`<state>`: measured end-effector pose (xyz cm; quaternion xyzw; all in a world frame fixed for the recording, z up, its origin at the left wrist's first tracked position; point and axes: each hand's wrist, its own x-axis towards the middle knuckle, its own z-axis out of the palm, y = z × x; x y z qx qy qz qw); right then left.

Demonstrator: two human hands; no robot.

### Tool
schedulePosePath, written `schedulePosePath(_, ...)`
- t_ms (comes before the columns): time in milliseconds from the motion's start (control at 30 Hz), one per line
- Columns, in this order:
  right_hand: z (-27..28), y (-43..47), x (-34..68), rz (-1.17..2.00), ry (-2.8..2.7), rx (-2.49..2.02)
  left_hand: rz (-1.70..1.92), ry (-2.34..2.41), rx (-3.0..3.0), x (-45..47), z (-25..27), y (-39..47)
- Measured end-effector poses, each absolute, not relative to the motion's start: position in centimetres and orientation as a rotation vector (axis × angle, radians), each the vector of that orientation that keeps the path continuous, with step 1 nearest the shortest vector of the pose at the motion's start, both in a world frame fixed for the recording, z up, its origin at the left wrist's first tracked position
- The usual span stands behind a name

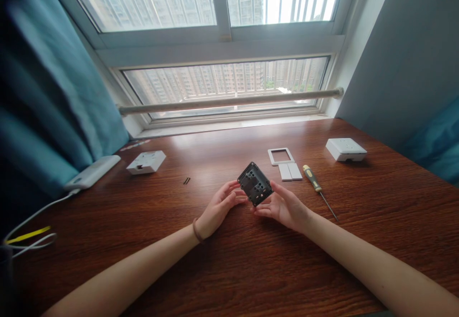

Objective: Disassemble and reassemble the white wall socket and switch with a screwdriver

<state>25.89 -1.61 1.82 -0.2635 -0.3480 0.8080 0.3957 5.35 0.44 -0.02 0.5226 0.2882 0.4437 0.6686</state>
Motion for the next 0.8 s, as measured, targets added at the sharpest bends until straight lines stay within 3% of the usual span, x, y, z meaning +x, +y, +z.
schedulePosePath(367, 0.8, -1.1, 26.3, 1.011, -1.758, -0.868, 1.061, 0.714, 1.240, 5.2, 0.4, 0.3)
schedulePosePath(800, 0.3, -0.4, 27.1, 1.076, -1.899, -0.838, 1.031, 0.818, 1.592, 5.4, -0.7, 0.3)
